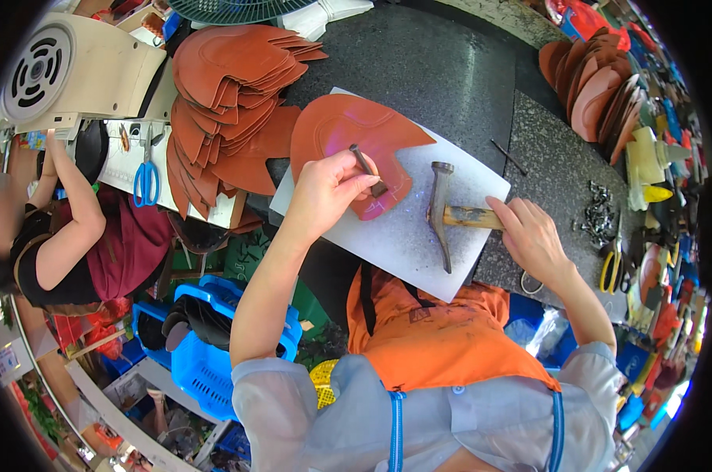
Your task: The person processes leather shoe upper pieces by placing each piece on a board, holding a metal punch against it, and striking the tool with a hammer before setting the piece aside.
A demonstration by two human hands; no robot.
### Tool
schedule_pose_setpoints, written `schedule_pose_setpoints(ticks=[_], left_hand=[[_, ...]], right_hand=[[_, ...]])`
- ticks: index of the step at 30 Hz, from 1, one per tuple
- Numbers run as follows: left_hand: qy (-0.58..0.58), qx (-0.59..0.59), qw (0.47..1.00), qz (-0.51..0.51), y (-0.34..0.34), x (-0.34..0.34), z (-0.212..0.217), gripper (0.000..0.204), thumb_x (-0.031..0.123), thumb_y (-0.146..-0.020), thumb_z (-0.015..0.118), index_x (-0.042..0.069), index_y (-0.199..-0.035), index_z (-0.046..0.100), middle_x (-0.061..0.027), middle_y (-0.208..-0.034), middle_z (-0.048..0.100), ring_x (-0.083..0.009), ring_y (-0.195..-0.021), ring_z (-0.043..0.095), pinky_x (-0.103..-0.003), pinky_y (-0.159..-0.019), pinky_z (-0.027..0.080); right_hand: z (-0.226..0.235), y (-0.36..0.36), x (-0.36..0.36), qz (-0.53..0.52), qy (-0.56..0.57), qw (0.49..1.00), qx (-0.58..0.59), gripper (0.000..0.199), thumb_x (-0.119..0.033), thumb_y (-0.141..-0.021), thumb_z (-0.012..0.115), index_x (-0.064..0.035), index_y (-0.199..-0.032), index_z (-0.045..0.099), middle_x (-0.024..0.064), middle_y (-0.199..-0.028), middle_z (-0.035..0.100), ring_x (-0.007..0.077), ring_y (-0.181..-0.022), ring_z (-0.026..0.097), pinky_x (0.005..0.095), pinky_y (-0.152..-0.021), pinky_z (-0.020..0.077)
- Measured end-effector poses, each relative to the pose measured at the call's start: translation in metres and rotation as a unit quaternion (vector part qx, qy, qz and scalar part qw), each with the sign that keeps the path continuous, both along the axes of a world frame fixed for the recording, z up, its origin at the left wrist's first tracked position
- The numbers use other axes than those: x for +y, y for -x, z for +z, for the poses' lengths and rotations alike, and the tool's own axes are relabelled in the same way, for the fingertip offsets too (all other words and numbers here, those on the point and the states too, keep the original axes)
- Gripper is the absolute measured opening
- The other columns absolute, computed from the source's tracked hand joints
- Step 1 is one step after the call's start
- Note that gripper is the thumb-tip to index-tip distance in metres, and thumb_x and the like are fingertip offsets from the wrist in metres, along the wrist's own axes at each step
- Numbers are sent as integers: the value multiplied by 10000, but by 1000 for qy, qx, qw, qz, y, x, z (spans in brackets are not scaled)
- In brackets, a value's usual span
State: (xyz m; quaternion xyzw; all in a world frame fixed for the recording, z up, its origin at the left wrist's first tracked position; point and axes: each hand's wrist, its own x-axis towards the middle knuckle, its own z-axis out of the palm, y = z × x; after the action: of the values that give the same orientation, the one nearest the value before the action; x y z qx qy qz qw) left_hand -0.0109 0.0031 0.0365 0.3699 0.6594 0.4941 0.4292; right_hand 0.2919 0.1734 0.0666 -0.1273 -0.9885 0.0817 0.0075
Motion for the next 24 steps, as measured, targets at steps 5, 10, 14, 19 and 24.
schedule_pose_setpoints(ticks=[5, 10, 14, 19, 24], left_hand=[[-22, 24, 999, 20, -6, -1, 2, 43, 28, -905, 677, 4, -928, 652, -24, -791, 689, -74, -746, 656, -232, -684, 527], [-58, 55, 997, 21, -7, -7, -7, 34, 23, -900, 678, 6, -919, 654, -19, -764, 672, -75, -729, 656, -232, -681, 526], [-40, 26, 999, 21, -3, -4, -3, 30, 25, -903, 673, 8, -920, 655, -24, -772, 678, -80, -745, 667, -240, -696, 539], [-22, -11, 1000, 7, -1, -1, -1, 30, 28, -909, 664, 10, -932, 662, -35, -802, 689, -90, -781, 681, -250, -730, 560], [-37, 0, 999, -8, 1, -2, -2, 35, 19, -904, 655, 11, -936, 668, -34, -797, 689, -90, -776, 675, -247, -716, 545]], right_hand=[[3, 0, 3, 2, 1, 1000, 1, 561, -13, -742, 667, -59, -1289, 547, 95, -867, 539, 282, -791, 600, 405, -713, 514], [15, 3, 11, 4, 25, 1000, -12, 507, -80, -773, 706, -69, -1258, 558, 99, -873, 549, 288, -781, 622, 406, -697, 516], [20, 4, 11, 6, 19, 999, -28, 488, -102, -778, 721, -69, -1238, 562, 100, -870, 557, 290, -787, 630, 402, -691, 517], [17, 1, 7, 0, 13, 1000, -22, 490, -103, -776, 723, -68, -1237, 561, 102, -871, 563, 291, -784, 635, 403, -688, 517], [18, 2, 9, 2, 13, 1000, -25, 469, -112, -791, 715, -68, -1232, 563, 103, -873, 567, 293, -775, 636, 402, -678, 517]])
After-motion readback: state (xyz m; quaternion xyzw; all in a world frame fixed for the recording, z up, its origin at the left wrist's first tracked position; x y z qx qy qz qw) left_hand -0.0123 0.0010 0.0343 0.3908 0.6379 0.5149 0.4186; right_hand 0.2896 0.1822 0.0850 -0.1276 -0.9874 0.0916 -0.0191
